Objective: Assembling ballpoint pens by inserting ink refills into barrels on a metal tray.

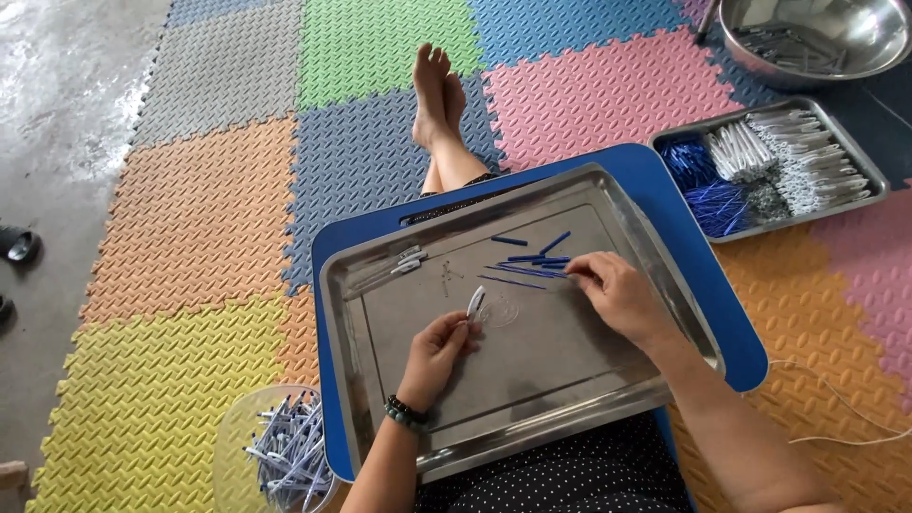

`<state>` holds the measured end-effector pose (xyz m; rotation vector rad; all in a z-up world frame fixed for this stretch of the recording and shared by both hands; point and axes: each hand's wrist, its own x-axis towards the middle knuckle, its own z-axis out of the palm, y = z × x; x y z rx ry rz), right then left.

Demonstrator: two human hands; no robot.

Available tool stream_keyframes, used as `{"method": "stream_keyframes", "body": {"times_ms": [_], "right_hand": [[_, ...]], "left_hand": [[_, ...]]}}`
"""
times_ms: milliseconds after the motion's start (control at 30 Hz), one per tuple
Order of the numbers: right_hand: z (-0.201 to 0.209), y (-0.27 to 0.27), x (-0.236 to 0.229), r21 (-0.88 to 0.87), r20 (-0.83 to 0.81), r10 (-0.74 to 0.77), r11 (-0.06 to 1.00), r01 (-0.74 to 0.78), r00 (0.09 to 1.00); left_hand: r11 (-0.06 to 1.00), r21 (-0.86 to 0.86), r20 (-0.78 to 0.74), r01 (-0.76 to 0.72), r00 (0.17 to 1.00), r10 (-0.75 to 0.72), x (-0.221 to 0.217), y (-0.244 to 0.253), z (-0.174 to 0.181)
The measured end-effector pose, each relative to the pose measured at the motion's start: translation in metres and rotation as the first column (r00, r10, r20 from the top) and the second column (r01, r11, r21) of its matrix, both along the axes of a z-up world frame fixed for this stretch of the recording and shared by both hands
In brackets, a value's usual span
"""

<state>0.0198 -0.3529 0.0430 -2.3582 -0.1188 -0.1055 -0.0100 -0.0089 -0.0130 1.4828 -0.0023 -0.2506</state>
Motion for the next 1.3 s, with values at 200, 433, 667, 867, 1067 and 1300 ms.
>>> {"method": "stream_keyframes", "body": {"times_ms": [200,433,667,867,1067,1300], "right_hand": [[-0.007,0.024,0.001,0.101,0.098,0.087,0.990,-0.097,0.991],[-0.006,0.027,0.009,0.031,0.210,0.193,0.979,-0.204,0.959],[0.043,0.042,0.016,0.329,0.116,0.120,0.932,-0.152,0.986],[0.028,0.079,0.021,0.439,0.012,0.094,0.894,-0.090,0.996],[0.003,0.068,0.054,0.124,0.029,0.269,0.955,-0.270,0.963],[-0.065,0.045,0.088,-0.613,0.167,0.170,0.790,-0.033,0.971]], "left_hand": [[1.000,0.014,0.006,0.026,1.000,-0.026,0.001,0.002,-0.002],[0.998,0.047,0.019,0.050,0.999,-0.051,0.001,0.002,0.007],[0.983,0.111,-0.060,0.150,0.988,-0.144,0.002,0.002,0.012],[0.974,0.166,-0.055,0.152,0.988,-0.145,0.007,0.005,0.010],[0.991,0.030,-0.065,0.129,0.990,-0.127,0.008,0.009,0.000],[0.943,-0.267,-0.054,0.200,0.974,-0.221,0.010,0.019,0.019]]}}
